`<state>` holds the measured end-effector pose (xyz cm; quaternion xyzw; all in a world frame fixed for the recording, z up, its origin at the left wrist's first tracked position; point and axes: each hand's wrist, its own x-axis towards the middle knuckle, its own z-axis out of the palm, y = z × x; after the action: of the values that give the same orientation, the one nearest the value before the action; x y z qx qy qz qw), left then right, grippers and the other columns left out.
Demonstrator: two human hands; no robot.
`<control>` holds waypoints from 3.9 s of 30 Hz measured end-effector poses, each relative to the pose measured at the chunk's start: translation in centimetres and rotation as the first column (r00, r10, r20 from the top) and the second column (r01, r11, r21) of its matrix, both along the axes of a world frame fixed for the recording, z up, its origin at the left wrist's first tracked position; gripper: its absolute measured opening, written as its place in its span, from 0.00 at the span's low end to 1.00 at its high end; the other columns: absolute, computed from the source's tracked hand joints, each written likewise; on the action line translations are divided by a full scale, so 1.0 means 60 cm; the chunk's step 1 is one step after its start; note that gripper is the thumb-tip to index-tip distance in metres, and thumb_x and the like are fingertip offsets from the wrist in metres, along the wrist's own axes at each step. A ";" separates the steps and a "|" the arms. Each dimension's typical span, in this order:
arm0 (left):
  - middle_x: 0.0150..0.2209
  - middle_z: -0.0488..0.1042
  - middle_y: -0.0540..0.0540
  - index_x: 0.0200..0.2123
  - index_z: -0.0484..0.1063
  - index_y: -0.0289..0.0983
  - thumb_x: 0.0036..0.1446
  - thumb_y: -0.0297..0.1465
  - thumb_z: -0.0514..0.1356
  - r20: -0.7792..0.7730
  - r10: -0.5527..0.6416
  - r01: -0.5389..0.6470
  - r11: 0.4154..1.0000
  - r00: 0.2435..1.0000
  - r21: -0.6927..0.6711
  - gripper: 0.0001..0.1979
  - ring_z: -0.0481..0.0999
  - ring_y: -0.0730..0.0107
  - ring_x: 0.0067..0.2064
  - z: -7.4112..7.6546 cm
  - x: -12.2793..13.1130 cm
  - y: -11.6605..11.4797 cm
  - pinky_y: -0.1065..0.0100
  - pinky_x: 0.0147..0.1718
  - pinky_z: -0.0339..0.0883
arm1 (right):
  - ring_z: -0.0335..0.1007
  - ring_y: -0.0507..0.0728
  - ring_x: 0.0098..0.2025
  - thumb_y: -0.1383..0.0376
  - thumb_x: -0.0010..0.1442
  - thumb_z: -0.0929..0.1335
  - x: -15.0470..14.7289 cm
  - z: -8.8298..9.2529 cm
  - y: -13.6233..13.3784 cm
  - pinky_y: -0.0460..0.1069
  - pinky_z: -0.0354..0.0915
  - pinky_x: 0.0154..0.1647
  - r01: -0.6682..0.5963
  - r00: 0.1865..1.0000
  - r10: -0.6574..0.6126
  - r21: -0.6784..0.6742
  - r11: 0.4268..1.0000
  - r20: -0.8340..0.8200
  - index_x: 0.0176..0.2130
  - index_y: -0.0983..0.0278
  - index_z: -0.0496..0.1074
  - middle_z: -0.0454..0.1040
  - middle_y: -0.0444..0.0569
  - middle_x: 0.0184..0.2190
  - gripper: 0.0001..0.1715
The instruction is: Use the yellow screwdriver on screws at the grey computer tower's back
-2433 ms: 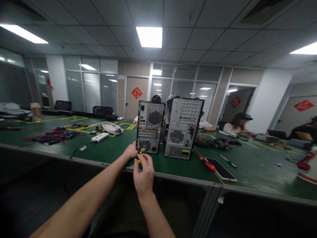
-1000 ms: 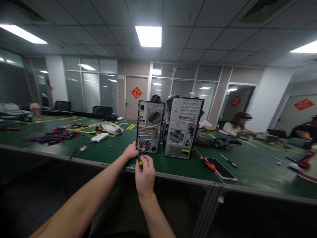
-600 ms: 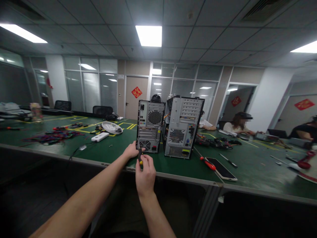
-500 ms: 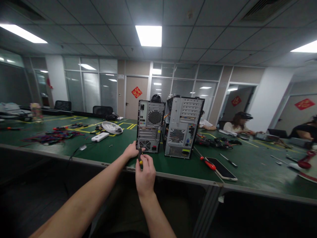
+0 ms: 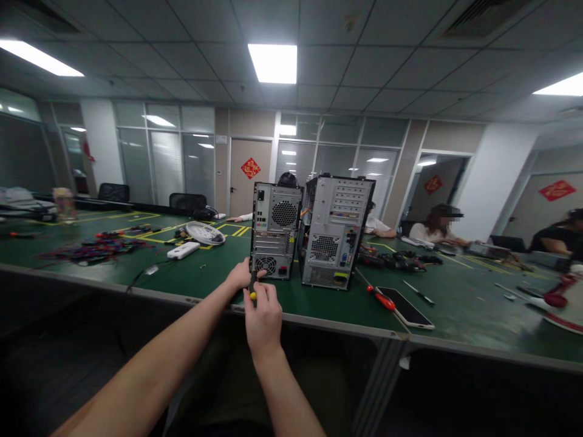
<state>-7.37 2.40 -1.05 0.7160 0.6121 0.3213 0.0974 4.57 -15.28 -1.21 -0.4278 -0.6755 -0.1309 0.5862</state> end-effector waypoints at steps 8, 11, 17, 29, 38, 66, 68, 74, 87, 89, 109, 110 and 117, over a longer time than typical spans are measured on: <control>0.51 0.79 0.35 0.55 0.66 0.39 0.53 0.58 0.63 0.004 0.000 0.000 1.000 1.000 -0.012 0.37 0.79 0.47 0.54 0.000 0.000 -0.001 0.61 0.47 0.69 | 0.77 0.58 0.45 0.67 0.70 0.65 -0.002 0.002 0.002 0.52 0.74 0.49 -0.014 1.000 0.014 0.029 0.999 -0.014 0.52 0.65 0.76 0.76 0.56 0.46 0.14; 0.50 0.80 0.36 0.55 0.66 0.39 0.53 0.58 0.64 0.010 0.000 0.000 1.000 1.000 -0.010 0.36 0.80 0.48 0.53 -0.001 0.000 -0.001 0.61 0.47 0.70 | 0.76 0.60 0.52 0.71 0.69 0.64 -0.001 0.002 0.003 0.55 0.72 0.55 0.001 1.000 -0.002 0.044 0.999 0.009 0.53 0.65 0.76 0.76 0.57 0.50 0.17; 0.50 0.80 0.36 0.56 0.66 0.39 0.52 0.58 0.64 0.015 -0.011 0.010 1.000 1.000 0.005 0.36 0.79 0.48 0.53 -0.003 -0.002 0.001 0.61 0.47 0.70 | 0.73 0.62 0.57 0.72 0.68 0.63 -0.002 0.000 -0.004 0.58 0.71 0.59 -0.014 1.000 0.013 0.042 0.999 0.024 0.57 0.66 0.75 0.75 0.60 0.55 0.21; 0.53 0.78 0.35 0.56 0.66 0.39 0.51 0.60 0.64 0.000 -0.010 0.010 1.000 1.000 0.009 0.38 0.78 0.47 0.56 -0.003 0.000 0.003 0.61 0.51 0.69 | 0.77 0.62 0.48 0.65 0.68 0.68 -0.004 0.007 -0.011 0.55 0.74 0.50 -0.071 0.997 0.071 -0.063 0.995 -0.017 0.52 0.67 0.75 0.78 0.58 0.47 0.15; 0.52 0.79 0.35 0.56 0.66 0.39 0.53 0.58 0.63 0.006 -0.003 0.003 1.000 1.000 -0.007 0.38 0.78 0.47 0.55 0.000 -0.001 -0.003 0.60 0.50 0.69 | 0.75 0.62 0.54 0.72 0.69 0.63 0.004 0.005 -0.011 0.57 0.72 0.57 -0.032 0.998 0.033 -0.017 0.999 0.047 0.52 0.66 0.78 0.78 0.60 0.54 0.18; 0.54 0.78 0.34 0.56 0.65 0.38 0.53 0.58 0.63 -0.001 -0.002 0.002 1.000 1.000 -0.007 0.38 0.77 0.46 0.57 0.004 0.001 -0.006 0.60 0.51 0.68 | 0.78 0.62 0.52 0.70 0.67 0.66 -0.002 0.008 -0.013 0.56 0.74 0.54 -0.060 0.998 0.059 -0.026 0.998 -0.023 0.53 0.65 0.78 0.80 0.59 0.50 0.17; 0.55 0.78 0.35 0.56 0.65 0.39 0.52 0.58 0.64 -0.002 -0.005 0.005 1.000 1.000 -0.007 0.38 0.76 0.46 0.58 0.004 0.000 -0.006 0.60 0.52 0.68 | 0.79 0.61 0.50 0.69 0.67 0.68 -0.004 0.007 -0.012 0.54 0.75 0.52 -0.074 0.997 0.073 -0.024 0.997 -0.038 0.52 0.65 0.77 0.80 0.58 0.48 0.16; 0.53 0.78 0.35 0.56 0.65 0.39 0.53 0.57 0.64 0.009 -0.012 0.012 1.000 1.000 -0.009 0.37 0.77 0.47 0.56 0.002 -0.001 -0.004 0.60 0.51 0.69 | 0.75 0.61 0.54 0.73 0.68 0.62 0.004 0.008 -0.012 0.57 0.72 0.57 -0.060 0.998 0.060 -0.019 0.998 0.030 0.55 0.65 0.77 0.78 0.58 0.54 0.21; 0.54 0.78 0.35 0.56 0.66 0.39 0.52 0.59 0.64 -0.005 -0.014 0.014 1.000 1.000 -0.010 0.38 0.77 0.46 0.56 0.003 0.000 -0.002 0.61 0.50 0.69 | 0.78 0.61 0.50 0.68 0.67 0.68 -0.002 0.007 -0.009 0.54 0.74 0.52 -0.088 0.995 0.088 -0.007 0.996 -0.047 0.53 0.65 0.77 0.80 0.58 0.48 0.15; 0.53 0.79 0.35 0.56 0.66 0.39 0.53 0.58 0.63 0.004 -0.012 0.012 1.000 1.000 -0.010 0.37 0.78 0.47 0.56 0.003 0.000 -0.003 0.60 0.50 0.69 | 0.77 0.61 0.53 0.70 0.68 0.65 0.001 0.007 -0.008 0.55 0.73 0.55 -0.072 0.997 0.072 0.014 0.997 -0.010 0.54 0.65 0.77 0.79 0.58 0.51 0.17; 0.51 0.79 0.34 0.55 0.65 0.38 0.53 0.57 0.63 -0.015 0.008 -0.008 1.000 1.000 -0.006 0.36 0.79 0.48 0.54 0.000 0.000 -0.003 0.61 0.48 0.70 | 0.75 0.61 0.53 0.75 0.68 0.62 0.009 0.013 -0.007 0.58 0.71 0.57 -0.060 0.996 0.061 -0.010 0.998 0.071 0.55 0.64 0.77 0.78 0.56 0.55 0.22; 0.51 0.79 0.34 0.54 0.66 0.38 0.53 0.57 0.63 -0.016 0.011 -0.011 1.000 1.000 -0.005 0.36 0.79 0.48 0.54 0.000 0.001 -0.003 0.61 0.48 0.70 | 0.75 0.61 0.53 0.75 0.67 0.62 0.009 0.013 -0.007 0.58 0.71 0.57 -0.060 0.996 0.061 -0.015 0.998 0.071 0.55 0.64 0.77 0.78 0.56 0.55 0.23; 0.51 0.79 0.35 0.55 0.66 0.39 0.53 0.57 0.63 -0.007 0.008 -0.008 1.000 1.000 -0.007 0.36 0.79 0.48 0.54 -0.004 -0.001 0.003 0.61 0.49 0.69 | 0.78 0.62 0.49 0.66 0.67 0.68 0.006 0.008 -0.003 0.55 0.74 0.52 -0.092 0.994 0.090 -0.026 0.995 -0.066 0.52 0.66 0.77 0.79 0.59 0.48 0.15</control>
<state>-7.46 2.59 -1.29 0.7143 0.6163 0.3172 0.0966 4.93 -15.47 -0.72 -0.4089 -0.6767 -0.0803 0.6069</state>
